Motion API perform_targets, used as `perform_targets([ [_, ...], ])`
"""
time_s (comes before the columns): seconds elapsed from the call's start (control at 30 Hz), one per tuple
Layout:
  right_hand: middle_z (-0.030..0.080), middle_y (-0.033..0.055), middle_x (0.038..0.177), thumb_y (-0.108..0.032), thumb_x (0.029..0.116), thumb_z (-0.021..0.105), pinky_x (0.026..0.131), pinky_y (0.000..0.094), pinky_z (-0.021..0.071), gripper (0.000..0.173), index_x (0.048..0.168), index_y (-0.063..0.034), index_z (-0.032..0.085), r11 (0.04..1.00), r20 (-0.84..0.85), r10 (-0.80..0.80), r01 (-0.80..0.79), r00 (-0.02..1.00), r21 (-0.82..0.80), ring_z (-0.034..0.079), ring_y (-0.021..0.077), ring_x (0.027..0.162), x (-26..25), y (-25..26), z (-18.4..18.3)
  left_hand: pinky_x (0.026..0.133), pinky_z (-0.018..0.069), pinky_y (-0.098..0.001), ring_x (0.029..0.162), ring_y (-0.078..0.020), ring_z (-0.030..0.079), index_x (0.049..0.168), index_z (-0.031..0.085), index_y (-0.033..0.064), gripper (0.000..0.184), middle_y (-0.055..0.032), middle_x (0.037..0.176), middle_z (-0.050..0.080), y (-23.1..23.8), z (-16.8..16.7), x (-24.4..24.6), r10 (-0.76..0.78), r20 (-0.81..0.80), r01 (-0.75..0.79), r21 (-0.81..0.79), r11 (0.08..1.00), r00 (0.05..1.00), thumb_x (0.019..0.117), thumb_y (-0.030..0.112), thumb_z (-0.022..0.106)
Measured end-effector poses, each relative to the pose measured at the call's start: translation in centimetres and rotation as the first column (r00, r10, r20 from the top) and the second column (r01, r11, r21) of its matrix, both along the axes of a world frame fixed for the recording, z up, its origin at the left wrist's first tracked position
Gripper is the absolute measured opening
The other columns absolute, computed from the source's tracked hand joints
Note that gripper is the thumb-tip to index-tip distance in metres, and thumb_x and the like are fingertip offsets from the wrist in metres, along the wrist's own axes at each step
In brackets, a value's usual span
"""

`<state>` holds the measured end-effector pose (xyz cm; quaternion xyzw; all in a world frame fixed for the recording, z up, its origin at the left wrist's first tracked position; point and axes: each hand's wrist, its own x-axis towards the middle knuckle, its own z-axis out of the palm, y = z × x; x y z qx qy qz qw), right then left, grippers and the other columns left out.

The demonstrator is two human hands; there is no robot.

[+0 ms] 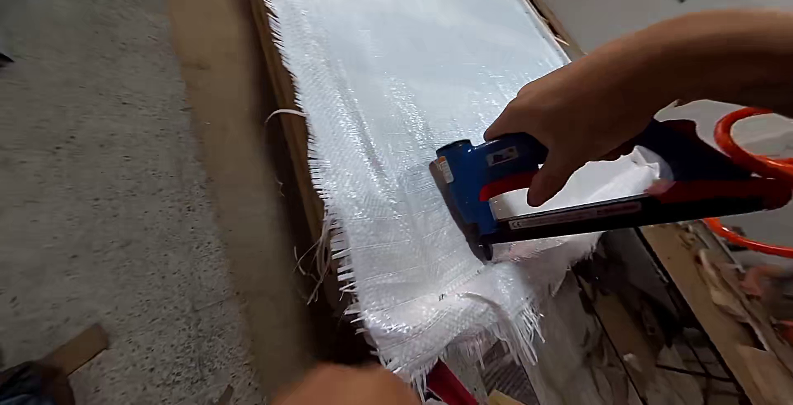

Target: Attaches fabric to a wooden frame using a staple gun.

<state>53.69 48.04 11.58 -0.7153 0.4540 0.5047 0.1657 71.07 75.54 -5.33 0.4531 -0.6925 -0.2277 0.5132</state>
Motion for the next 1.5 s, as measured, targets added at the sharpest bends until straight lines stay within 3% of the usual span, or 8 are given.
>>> perform_targets([
  [0.1, 0.065, 0.0045, 0.063, -0.041, 0.0769, 0.090, 0.041, 0.0293, 0.0528, 0.046, 0.106, -0.0132, 0.068, 1.000, 0.111, 0.028, -0.028, 0.993, 0.001, 0.058, 0.0133, 0.043, 0.8, 0.0, -0.4, 0.053, 0.0535, -0.0422, 0.062, -0.0178, 0.067, 0.086, 0.073, 0.0064, 0.065, -0.0057, 0.069, 0.069, -1.1, -1.2, 1.7, 0.161, 0.177, -0.225, 0.441, 0.869, 0.971, 0.1053, 0.058, 0.039],
  [0.2, 0.065, 0.0050, 0.064, -0.039, 0.0766, 0.091, 0.040, 0.0294, 0.0525, 0.045, 0.104, -0.0125, 0.067, 0.999, 0.170, 0.029, -0.035, 0.985, 0.035, 0.058, 0.0134, 0.043, 2.3, 0.4, -0.9, 0.041, 0.0409, -0.0357, 0.044, -0.0110, 0.052, 0.056, 0.055, 0.0135, 0.065, 0.0012, 0.050, 0.052, -2.4, -2.1, -1.3, 0.172, -0.112, -0.063, 0.636, 0.769, 0.979, 0.1034, 0.058, 0.049],
  [0.3, 0.065, 0.0031, 0.064, -0.041, 0.0763, 0.091, 0.042, 0.0299, 0.0539, 0.044, 0.102, -0.0140, 0.068, 0.993, 0.175, 0.101, -0.110, 0.979, 0.046, 0.060, 0.0132, 0.045, 2.8, 1.4, -1.2, 0.042, 0.0479, -0.0258, 0.046, -0.0058, 0.057, 0.066, 0.063, 0.0099, 0.046, 0.0017, 0.055, 0.059, -1.1, -0.8, -3.0, 0.299, -0.533, 0.175, 0.667, 0.724, 0.792, 0.1073, 0.027, 0.055],
  [0.4, 0.065, 0.0025, 0.064, -0.042, 0.0769, 0.090, 0.041, 0.0290, 0.0528, 0.044, 0.103, -0.0149, 0.067, 0.990, 0.163, 0.125, -0.135, 0.979, 0.047, 0.059, 0.0124, 0.044, 3.0, 1.7, -1.0, 0.044, 0.0537, -0.0275, 0.047, -0.0093, 0.061, 0.073, 0.067, 0.0064, 0.039, -0.0017, 0.059, 0.064, -0.6, -0.5, -3.3, 0.364, -0.679, 0.312, 0.660, 0.684, 0.637, 0.1074, 0.020, 0.054],
  [0.73, 0.058, -0.0057, 0.059, -0.043, 0.0796, 0.087, 0.040, 0.0273, 0.0472, 0.033, 0.091, -0.0189, 0.067, 0.949, 0.123, 0.315, -0.313, 0.941, -0.033, 0.056, 0.0068, 0.046, 2.2, 2.1, -0.7, 0.056, 0.0581, -0.0239, 0.059, -0.0030, 0.067, 0.074, 0.073, 0.0045, 0.025, 0.0013, 0.065, 0.071, -0.5, -1.4, -2.7, 0.306, -0.662, 0.246, 0.604, 0.758, 0.684, 0.0976, 0.007, 0.066],
  [1.07, 0.063, -0.0020, 0.061, -0.034, 0.0789, 0.089, 0.039, 0.0293, 0.0507, 0.031, 0.097, -0.0205, 0.067, 0.998, -0.005, 0.044, -0.043, 0.999, 0.034, 0.058, 0.0097, 0.044, -0.2, 0.1, -1.0, 0.047, 0.0495, -0.0222, 0.049, -0.0020, 0.059, 0.065, 0.065, 0.0025, 0.040, 0.0009, 0.056, 0.062, -0.6, -2.5, -2.1, 0.206, -0.673, 0.307, 0.559, 0.770, 0.710, 0.1033, 0.015, 0.061],
  [1.27, 0.064, -0.0056, 0.061, -0.061, 0.0694, 0.088, 0.037, 0.0313, 0.0540, 0.051, 0.098, -0.0247, 0.066, 0.981, 0.135, 0.187, -0.179, 0.973, -0.067, 0.060, 0.0083, 0.044, 2.9, 0.5, -0.2, 0.050, 0.0551, -0.0255, 0.052, -0.0062, 0.064, 0.067, 0.066, 0.0066, 0.042, -0.0001, 0.059, 0.065, -0.5, -2.5, -2.3, 0.350, -0.749, 0.395, 0.616, 0.682, 0.563, 0.1064, 0.016, 0.054],
  [1.5, 0.063, -0.0010, 0.062, -0.046, 0.0839, 0.082, 0.035, 0.0254, 0.0464, 0.036, 0.103, -0.0173, 0.069, 0.972, 0.270, 0.196, -0.222, 0.943, 0.070, 0.056, 0.0089, 0.042, 4.8, 3.2, -2.1, 0.056, 0.0577, -0.0335, 0.058, -0.0140, 0.066, 0.068, 0.067, 0.0064, 0.043, -0.0055, 0.063, 0.066, -0.7, -2.1, -3.0, 0.551, -0.725, 0.441, 0.688, 0.576, 0.412, 0.1055, 0.019, 0.050],
])
